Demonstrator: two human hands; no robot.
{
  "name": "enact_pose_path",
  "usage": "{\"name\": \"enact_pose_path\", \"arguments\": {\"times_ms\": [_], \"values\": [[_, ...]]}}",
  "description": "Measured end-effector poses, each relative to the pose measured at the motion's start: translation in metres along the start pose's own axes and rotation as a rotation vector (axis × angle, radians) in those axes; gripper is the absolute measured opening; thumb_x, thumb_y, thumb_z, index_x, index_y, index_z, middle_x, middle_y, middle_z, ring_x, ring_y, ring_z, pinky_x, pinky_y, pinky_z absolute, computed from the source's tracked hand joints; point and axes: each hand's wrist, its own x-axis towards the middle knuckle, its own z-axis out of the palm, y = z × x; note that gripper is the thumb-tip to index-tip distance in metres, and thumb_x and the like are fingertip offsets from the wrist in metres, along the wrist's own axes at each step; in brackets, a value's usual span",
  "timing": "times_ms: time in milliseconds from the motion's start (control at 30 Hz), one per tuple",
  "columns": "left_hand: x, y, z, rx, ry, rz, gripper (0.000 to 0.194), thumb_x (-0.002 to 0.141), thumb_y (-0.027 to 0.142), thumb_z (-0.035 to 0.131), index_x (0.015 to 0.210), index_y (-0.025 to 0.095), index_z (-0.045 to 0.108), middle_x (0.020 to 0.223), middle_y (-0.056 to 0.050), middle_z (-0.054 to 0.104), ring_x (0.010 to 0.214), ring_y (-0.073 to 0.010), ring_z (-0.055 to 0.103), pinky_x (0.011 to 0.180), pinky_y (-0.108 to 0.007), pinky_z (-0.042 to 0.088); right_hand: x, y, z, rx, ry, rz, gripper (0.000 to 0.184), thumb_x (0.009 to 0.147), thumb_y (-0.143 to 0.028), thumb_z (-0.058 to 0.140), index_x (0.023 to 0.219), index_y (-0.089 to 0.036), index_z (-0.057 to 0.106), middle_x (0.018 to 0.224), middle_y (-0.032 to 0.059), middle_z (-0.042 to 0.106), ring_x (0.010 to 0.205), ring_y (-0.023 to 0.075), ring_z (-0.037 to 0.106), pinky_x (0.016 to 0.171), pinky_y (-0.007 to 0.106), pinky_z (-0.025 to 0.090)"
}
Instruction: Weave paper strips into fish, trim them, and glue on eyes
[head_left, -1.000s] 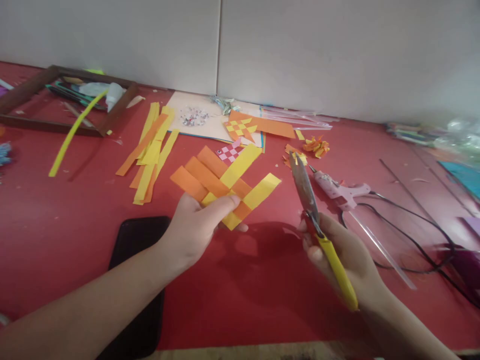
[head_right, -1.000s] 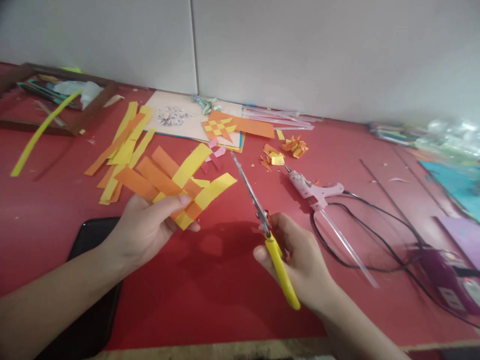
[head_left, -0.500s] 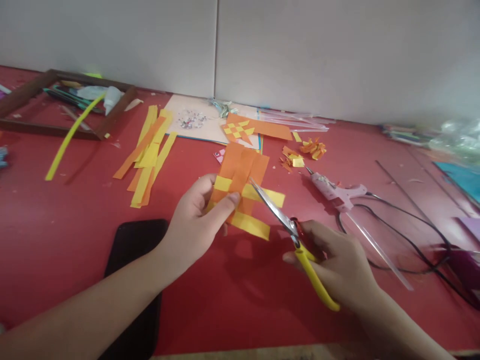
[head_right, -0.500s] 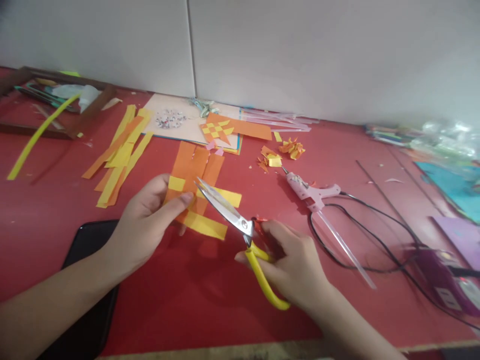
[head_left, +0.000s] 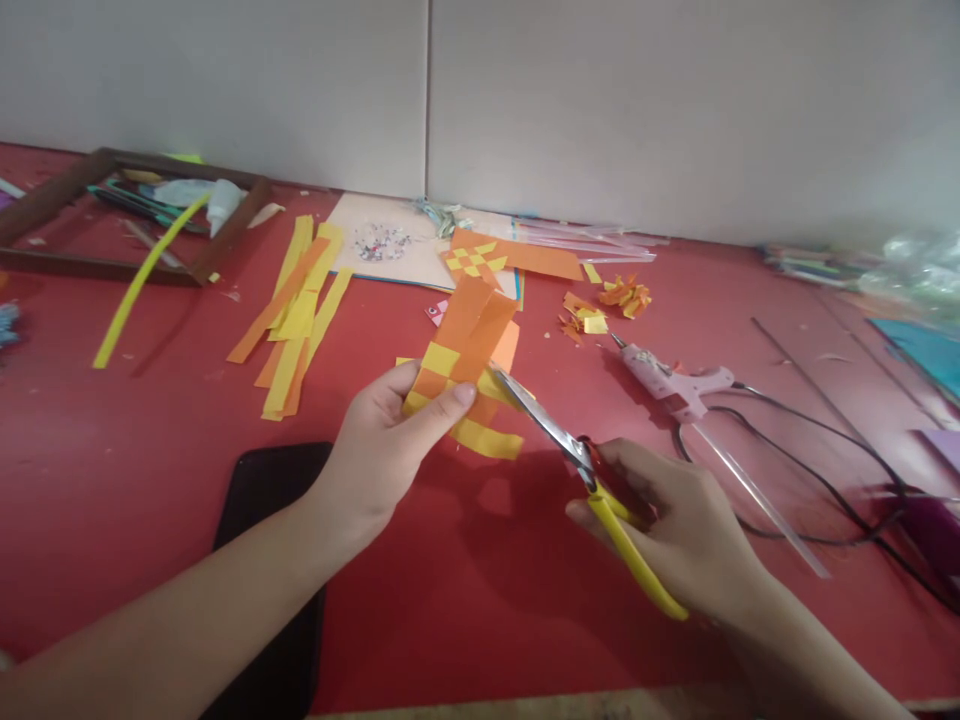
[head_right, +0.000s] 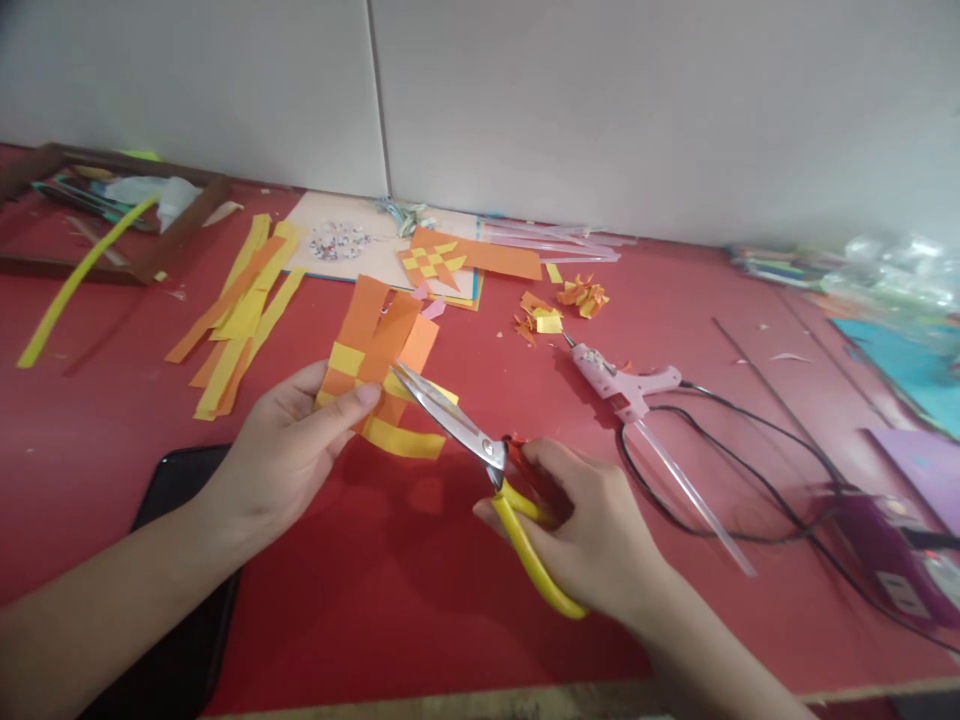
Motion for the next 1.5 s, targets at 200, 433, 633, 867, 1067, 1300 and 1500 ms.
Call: {"name": "enact_pose_path", "arguments": {"times_ms": [200,433,633,867,1067,1300,1500], "values": [[0.001,-0.001,-0.001,-0.003,-0.006,0.026,0.016,0.083,0.034,0.075,0.097,0.026,0.074,0.1,-0.001,0.076,0.093,-0.0182,0.071,0.082,-0.028,0.057,-0.001,0.002,-0.001,-0.048,0.024,-0.021,0.035,0.078,-0.05,0.066,0.068,-0.022,0.048,0.052,-0.0061,0.041,0.044,0.0091,0.036,0.041,0.022,0.031],[0.002,0.0,-0.001,0.052,-0.008,0.018,0.019,0.082,0.04,0.076,0.093,0.025,0.074,0.091,-0.001,0.075,0.086,-0.0167,0.07,0.075,-0.026,0.056,-0.001,0.001,0.0,-0.089,0.072,-0.094,0.036,0.077,-0.05,0.069,0.071,-0.022,0.047,0.055,-0.0051,0.045,0.046,0.0096,0.038,0.043,0.023,0.033],[-0.001,-0.002,-0.001,0.094,0.025,0.054,0.03,0.087,0.048,0.066,0.073,0.022,0.068,0.066,-0.001,0.066,0.066,-0.0171,0.064,0.061,-0.029,0.051,-0.001,0.0,-0.001,-0.1,0.118,-0.159,0.034,0.08,-0.052,0.066,0.075,-0.021,0.05,0.056,-0.0045,0.046,0.046,0.0097,0.038,0.043,0.023,0.032],[-0.002,-0.002,-0.001,0.166,0.067,0.128,0.027,0.09,0.045,0.064,0.077,0.022,0.067,0.074,0.0,0.066,0.067,-0.0141,0.061,0.058,-0.025,0.047,-0.003,0.004,0.003,-0.164,0.177,-0.2,0.031,0.08,-0.048,0.068,0.083,-0.021,0.053,0.061,-0.0017,0.054,0.049,0.0119,0.046,0.046,0.025,0.034],[-0.003,0.002,0.0,0.184,0.095,0.147,0.034,0.087,0.038,0.07,0.119,0.033,0.06,0.082,0.002,0.069,0.074,-0.0149,0.067,0.064,-0.023,0.052,-0.005,0.008,0.006,-0.231,0.241,-0.168,0.033,0.082,-0.052,0.066,0.088,-0.021,0.055,0.066,0.0011,0.057,0.053,0.0141,0.052,0.049,0.028,0.035],[-0.004,-0.001,-0.001,0.38,0.154,0.285,0.016,0.089,0.035,0.068,0.102,0.029,0.074,0.109,0.0,0.072,0.103,-0.0172,0.066,0.087,-0.023,0.054,-0.004,0.009,0.008,-0.264,0.266,-0.205,0.033,0.084,-0.052,0.065,0.092,-0.021,0.056,0.071,0.0031,0.062,0.057,0.0147,0.057,0.051,0.027,0.037],[-0.005,0.0,-0.001,0.443,0.182,0.308,0.024,0.084,0.031,0.075,0.108,0.032,0.073,0.109,0.003,0.074,0.09,-0.0132,0.07,0.071,-0.017,0.057,0.0,0.011,0.01,-0.296,0.379,-0.262,0.034,0.082,-0.053,0.065,0.085,-0.019,0.061,0.069,0.0021,0.064,0.051,0.0122,0.056,0.047,0.025,0.036]]}}
